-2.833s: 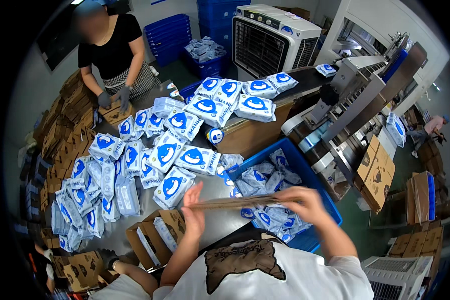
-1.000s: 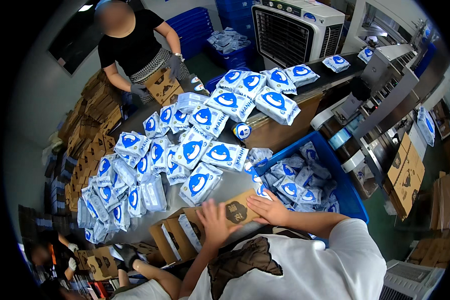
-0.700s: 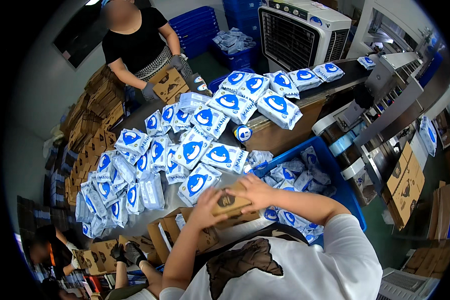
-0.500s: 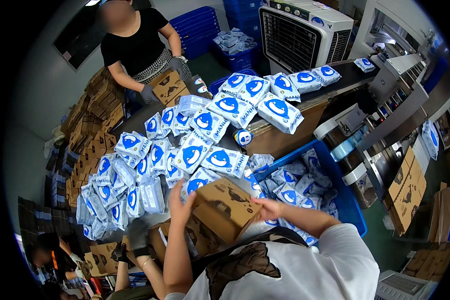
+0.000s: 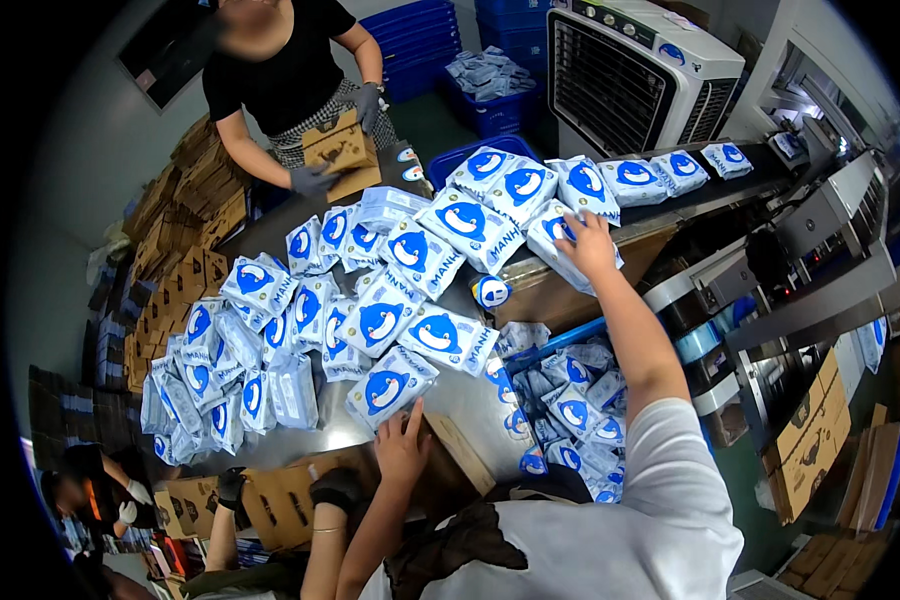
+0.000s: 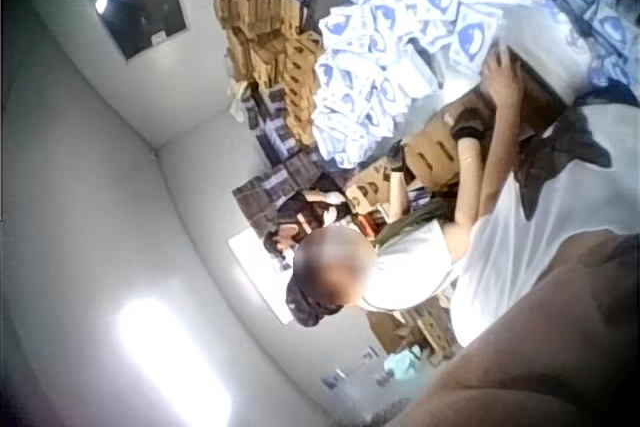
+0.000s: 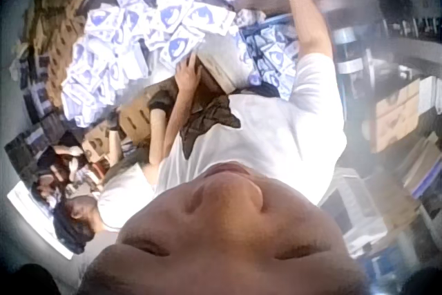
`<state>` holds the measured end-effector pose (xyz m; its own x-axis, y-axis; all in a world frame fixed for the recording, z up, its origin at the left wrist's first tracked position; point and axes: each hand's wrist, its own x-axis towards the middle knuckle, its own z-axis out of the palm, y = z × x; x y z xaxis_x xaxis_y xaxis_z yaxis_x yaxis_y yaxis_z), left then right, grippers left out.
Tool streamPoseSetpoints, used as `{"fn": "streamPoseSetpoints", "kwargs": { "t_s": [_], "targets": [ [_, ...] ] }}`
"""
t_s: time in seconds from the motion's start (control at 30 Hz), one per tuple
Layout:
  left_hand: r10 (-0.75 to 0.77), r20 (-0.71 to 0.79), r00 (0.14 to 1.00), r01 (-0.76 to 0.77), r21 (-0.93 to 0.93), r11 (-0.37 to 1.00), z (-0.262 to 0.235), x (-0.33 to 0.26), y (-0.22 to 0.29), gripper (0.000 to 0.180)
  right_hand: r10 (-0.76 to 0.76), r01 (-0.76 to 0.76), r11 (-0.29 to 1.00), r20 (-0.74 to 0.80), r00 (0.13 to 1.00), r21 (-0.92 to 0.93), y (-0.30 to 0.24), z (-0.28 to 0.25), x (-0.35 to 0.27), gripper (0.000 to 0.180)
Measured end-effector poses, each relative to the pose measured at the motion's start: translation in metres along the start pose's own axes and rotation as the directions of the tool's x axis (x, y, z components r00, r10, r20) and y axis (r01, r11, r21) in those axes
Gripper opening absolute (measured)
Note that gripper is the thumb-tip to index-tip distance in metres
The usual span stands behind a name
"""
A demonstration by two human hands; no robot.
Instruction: The person places blue stacks into a processing machine and then packs white and blue pouches of wet wipes into cardboard boxes by hand.
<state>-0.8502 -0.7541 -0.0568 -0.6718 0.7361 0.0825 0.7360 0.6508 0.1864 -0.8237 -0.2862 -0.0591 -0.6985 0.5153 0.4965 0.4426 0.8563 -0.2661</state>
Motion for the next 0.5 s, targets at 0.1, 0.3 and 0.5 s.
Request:
{"fn": "streamPoseSetpoints", "kwargs": {
  "t_s": [0.1,0.3,0.5],
  "targets": [
    [-0.010,-0.030,0.999,0.010,-0.017,1.000,0.009,-0.005,-0.013,0.075,-0.180,0.189,0.977,0.093,0.979,-0.095,-0.001,0.013,0.004,0.046],
    [0.002,-0.037,0.999,-0.003,-0.020,1.000,0.003,-0.003,-0.009,0.070,0.117,-0.130,0.893,0.056,0.992,0.430,-0.005,0.022,0.004,0.033],
    [-0.011,-0.062,0.998,0.010,-0.013,1.000,0.005,0.000,-0.008,0.070,0.438,-0.525,0.335,0.364,0.822,0.782,-0.003,0.013,-0.013,0.038]
  ]
}}
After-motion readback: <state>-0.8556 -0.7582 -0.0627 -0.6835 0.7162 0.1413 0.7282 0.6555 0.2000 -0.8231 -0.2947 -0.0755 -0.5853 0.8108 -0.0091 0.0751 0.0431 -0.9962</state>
